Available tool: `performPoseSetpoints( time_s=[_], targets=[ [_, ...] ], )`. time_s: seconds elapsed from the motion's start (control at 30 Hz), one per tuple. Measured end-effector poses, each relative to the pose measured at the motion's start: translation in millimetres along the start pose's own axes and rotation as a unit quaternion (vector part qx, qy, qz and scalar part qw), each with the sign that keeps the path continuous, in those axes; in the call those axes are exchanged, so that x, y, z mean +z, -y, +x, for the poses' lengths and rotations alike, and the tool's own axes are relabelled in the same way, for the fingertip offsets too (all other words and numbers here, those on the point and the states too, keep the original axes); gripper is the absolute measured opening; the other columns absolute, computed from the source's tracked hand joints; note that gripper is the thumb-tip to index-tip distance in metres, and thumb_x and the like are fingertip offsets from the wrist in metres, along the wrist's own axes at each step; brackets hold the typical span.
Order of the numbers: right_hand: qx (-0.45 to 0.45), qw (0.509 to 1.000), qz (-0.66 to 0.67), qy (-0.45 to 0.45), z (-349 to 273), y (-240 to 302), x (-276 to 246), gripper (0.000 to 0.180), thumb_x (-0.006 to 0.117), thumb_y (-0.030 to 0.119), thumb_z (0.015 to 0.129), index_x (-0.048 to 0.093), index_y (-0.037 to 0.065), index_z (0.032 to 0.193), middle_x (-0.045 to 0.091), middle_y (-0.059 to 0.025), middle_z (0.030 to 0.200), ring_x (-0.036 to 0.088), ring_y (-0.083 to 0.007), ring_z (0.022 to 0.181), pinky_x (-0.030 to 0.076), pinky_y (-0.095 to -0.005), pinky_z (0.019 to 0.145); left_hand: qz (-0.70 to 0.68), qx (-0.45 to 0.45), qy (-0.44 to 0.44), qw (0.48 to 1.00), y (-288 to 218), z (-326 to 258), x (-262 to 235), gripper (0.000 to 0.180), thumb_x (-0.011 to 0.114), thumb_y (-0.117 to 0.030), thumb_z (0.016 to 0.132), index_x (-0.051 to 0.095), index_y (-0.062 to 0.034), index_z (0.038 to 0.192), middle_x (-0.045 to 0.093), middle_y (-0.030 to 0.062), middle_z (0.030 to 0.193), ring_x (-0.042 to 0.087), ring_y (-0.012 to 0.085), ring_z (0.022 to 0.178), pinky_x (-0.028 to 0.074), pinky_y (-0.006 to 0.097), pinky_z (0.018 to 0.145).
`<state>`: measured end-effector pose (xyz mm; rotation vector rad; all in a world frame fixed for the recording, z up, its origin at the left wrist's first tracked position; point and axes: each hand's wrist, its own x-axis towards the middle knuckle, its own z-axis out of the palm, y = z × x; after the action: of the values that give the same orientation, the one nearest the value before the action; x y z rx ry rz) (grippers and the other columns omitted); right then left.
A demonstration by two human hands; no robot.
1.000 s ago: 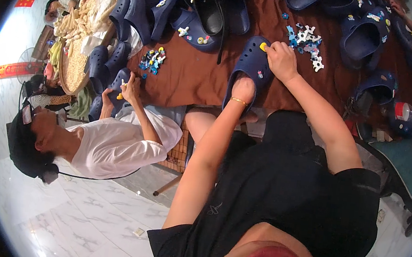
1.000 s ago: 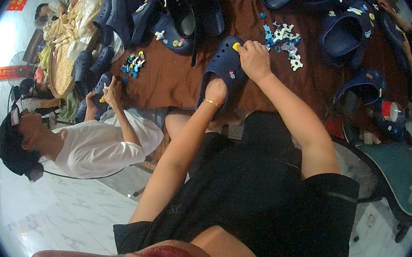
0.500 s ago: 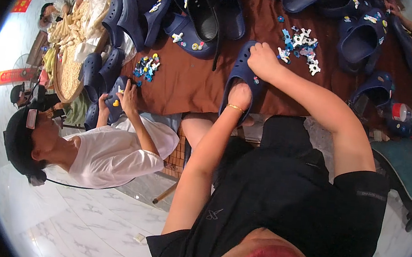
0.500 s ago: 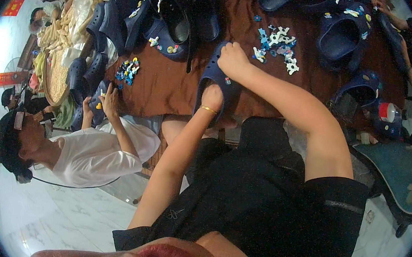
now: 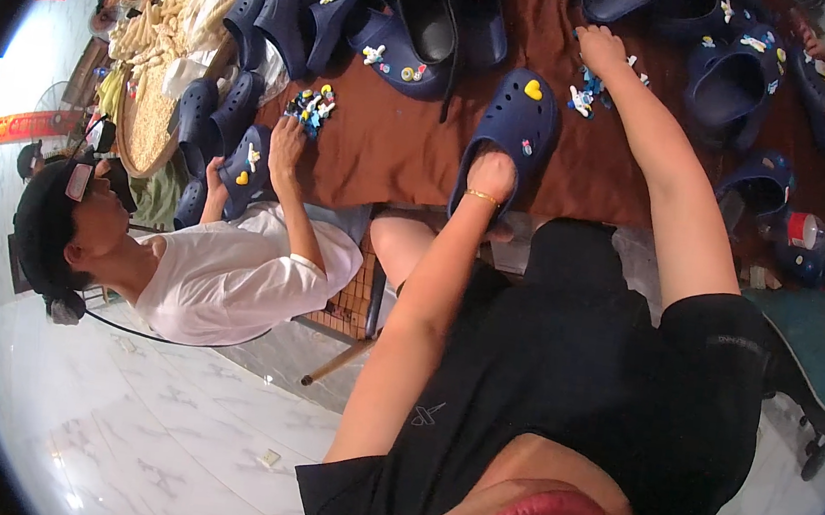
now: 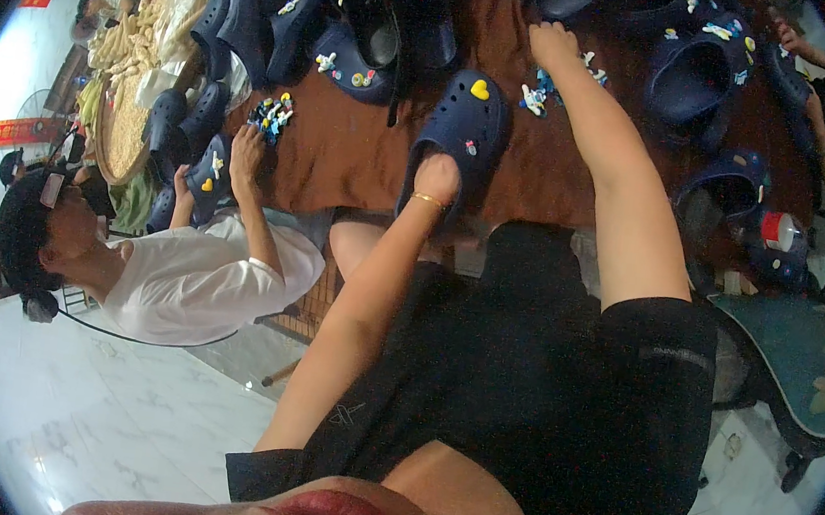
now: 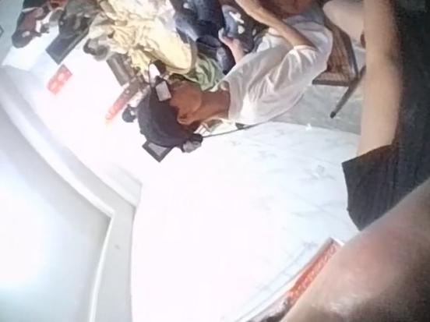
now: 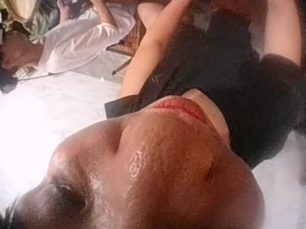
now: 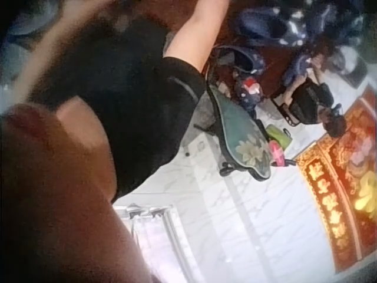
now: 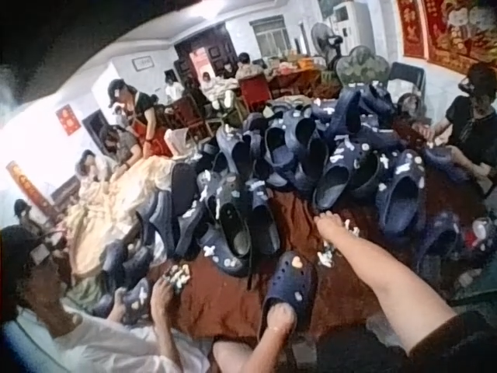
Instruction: Decorating blue foam shoes with plastic charms at a work table.
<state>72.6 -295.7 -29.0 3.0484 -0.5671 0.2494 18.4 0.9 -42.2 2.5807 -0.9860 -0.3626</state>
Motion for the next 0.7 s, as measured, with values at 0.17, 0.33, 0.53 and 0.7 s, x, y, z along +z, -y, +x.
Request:
performPoseSetpoints(
  time_s=[0.17, 0.33, 0.53, 0.7],
  targets=[
    [-0.065, 0.997, -0.043, -0.028, -9.5, 8.4, -1.2, 0.016, 0.05, 0.012, 0.075, 0.062, 0.006, 0.084, 0.059, -0.0097, 0.093, 0.052, -0.0255, 0.096, 0.044, -0.039, 0.078, -0.026, -0.003, -0.014, 1.0, 1.5, 3.8, 4.0, 0.026, 0.04, -0.014, 0.073, 0.057, 0.0007, 0.063, 0.058, 0.0241, 0.075, 0.056, 0.0387, 0.072, 0.044, 0.046, 0.068],
    [-0.019, 0.973, 0.183, -0.137, -48.9, 42.8, -20.3, 0.012, 0.056, 0.014, 0.071, 0.063, 0.01, 0.08, 0.059, -0.0089, 0.087, 0.054, -0.0277, 0.087, 0.045, -0.0377, 0.075, 0.042, 0.031, -0.028, 0.998, 17.3, 2.0, 17.1, 0.019, 0.044, -0.013, 0.071, 0.06, -0.0011, 0.068, 0.059, 0.0206, 0.072, 0.057, 0.0371, 0.069, 0.046, 0.043, 0.066],
    [-0.103, 0.929, 0.284, -0.215, -114.1, 61.9, -45.5, 0.008, 0.06, 0.012, 0.067, 0.06, 0.009, 0.075, 0.055, -0.0069, 0.075, 0.053, -0.0257, 0.075, 0.044, -0.0357, 0.068, 0.008, 0.007, -0.009, 1.0, 0.0, 2.6, -0.9, 0.02, 0.044, -0.009, 0.07, 0.061, 0.0003, 0.064, 0.059, 0.0237, 0.074, 0.059, 0.0356, 0.07, 0.047, 0.043, 0.066],
    [-0.133, 0.94, 0.211, -0.231, -138.3, 80.9, -40.5, 0.007, 0.06, 0.011, 0.066, 0.06, 0.009, 0.074, 0.053, -0.0051, 0.076, 0.051, -0.0233, 0.076, 0.042, -0.0352, 0.067, 0.025, 0.023, -0.024, 0.999, -1.5, 0.8, -3.7, 0.017, 0.046, -0.01, 0.07, 0.06, -0.0003, 0.064, 0.059, 0.022, 0.073, 0.059, 0.0362, 0.069, 0.048, 0.042, 0.065]
  ],
)
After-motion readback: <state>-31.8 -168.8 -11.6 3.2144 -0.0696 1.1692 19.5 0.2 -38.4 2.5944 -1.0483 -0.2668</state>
